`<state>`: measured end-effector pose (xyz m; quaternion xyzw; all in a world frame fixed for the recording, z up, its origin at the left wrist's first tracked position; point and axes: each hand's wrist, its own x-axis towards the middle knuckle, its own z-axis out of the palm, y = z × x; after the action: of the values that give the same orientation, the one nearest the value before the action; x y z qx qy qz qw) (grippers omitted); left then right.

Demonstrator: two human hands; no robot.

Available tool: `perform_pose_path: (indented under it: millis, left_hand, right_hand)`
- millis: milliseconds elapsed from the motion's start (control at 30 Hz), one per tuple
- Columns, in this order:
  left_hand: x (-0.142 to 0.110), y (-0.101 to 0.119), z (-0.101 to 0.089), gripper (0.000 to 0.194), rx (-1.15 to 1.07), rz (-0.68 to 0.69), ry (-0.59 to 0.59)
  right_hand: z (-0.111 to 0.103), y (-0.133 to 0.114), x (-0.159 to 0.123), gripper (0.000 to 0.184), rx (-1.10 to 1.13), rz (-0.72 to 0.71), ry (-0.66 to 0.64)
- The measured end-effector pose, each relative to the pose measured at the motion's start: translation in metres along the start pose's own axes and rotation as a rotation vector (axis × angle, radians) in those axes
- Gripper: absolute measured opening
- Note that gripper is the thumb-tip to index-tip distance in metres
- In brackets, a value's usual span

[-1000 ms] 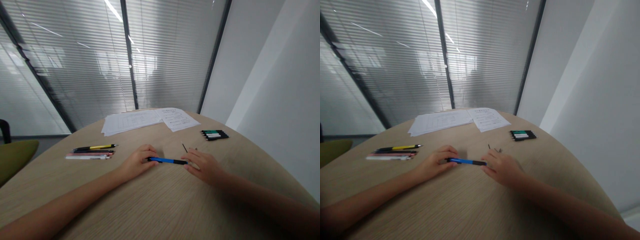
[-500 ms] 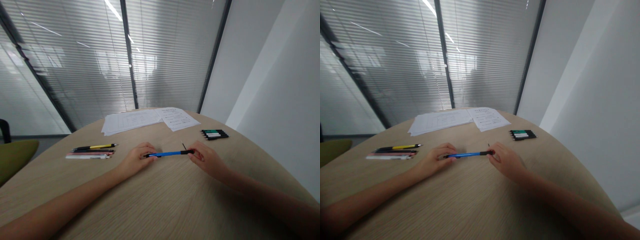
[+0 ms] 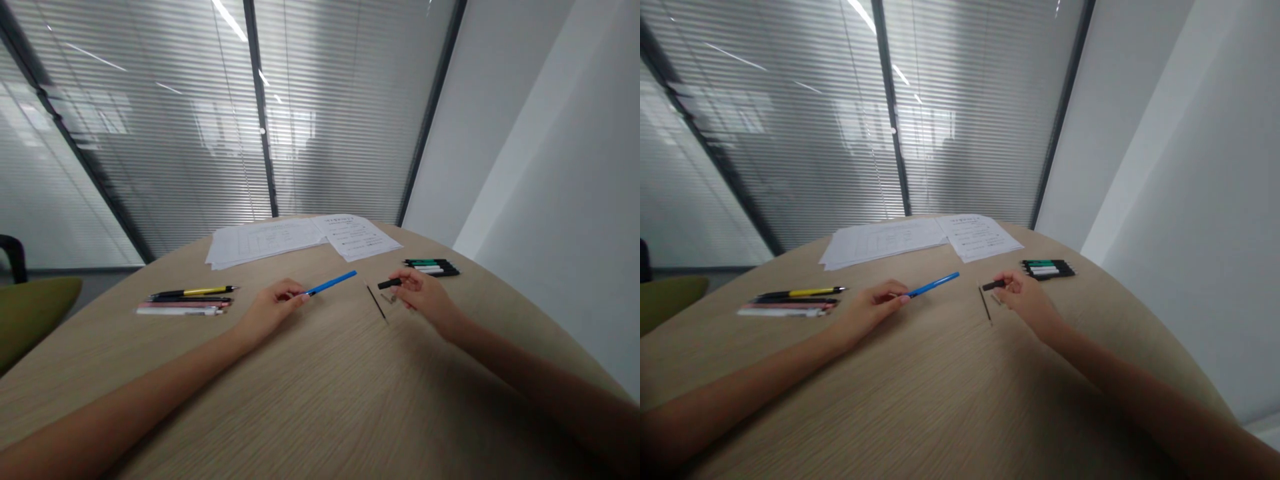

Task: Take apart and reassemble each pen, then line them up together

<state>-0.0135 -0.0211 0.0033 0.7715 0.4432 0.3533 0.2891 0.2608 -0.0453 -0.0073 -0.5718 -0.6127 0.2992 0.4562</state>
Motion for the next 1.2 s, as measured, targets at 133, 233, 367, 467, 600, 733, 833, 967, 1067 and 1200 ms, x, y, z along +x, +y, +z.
perform_pose_path:
  millis: [133,233,367,467,600,733,833,967,1067,1200]
  left_hand:
    - [0.001,-0.002,0.002,0.023,0.001,-0.054,0.008]
    - [0.001,-0.004,0.003,0.024,0.024,-0.055,0.002]
    - [0.001,-0.006,0.003,0.022,0.054,0.001,-0.032]
    - [0.001,-0.008,0.003,0.020,0.059,0.030,-0.030]
    - [0.002,-0.009,0.004,0.020,0.060,0.022,-0.014]
    - [0.002,-0.008,0.005,0.019,0.061,0.020,-0.015]
    - [0.002,-0.009,0.005,0.017,0.056,0.023,-0.016]
    - [0.001,-0.009,0.005,0.014,0.034,0.096,-0.039]
    - [0.000,-0.008,0.006,0.012,0.015,0.180,-0.061]
    - [-0.001,-0.007,0.006,0.010,0.013,0.222,-0.064]
  right_hand:
    - [-0.001,0.002,-0.002,0.024,-0.214,-0.099,-0.078]
    - [-0.001,-0.002,-0.005,0.019,-0.404,-0.349,-0.099]
    - [0.002,-0.006,-0.008,0.018,-0.495,-0.515,-0.153]
    - [0.008,-0.005,-0.006,0.020,-0.525,-0.496,-0.155]
    - [0.015,0.001,0.000,0.023,-0.579,-0.472,-0.143]
    - [0.017,0.006,0.005,0.025,-0.620,-0.488,-0.129]
    - [0.017,0.007,0.007,0.023,-0.639,-0.486,-0.120]
    - [0.017,0.008,0.007,0.023,-0.665,-0.489,-0.133]
    - [0.016,0.009,0.006,0.024,-0.685,-0.483,-0.128]
    - [0.014,0.008,0.005,0.025,-0.710,-0.489,-0.123]
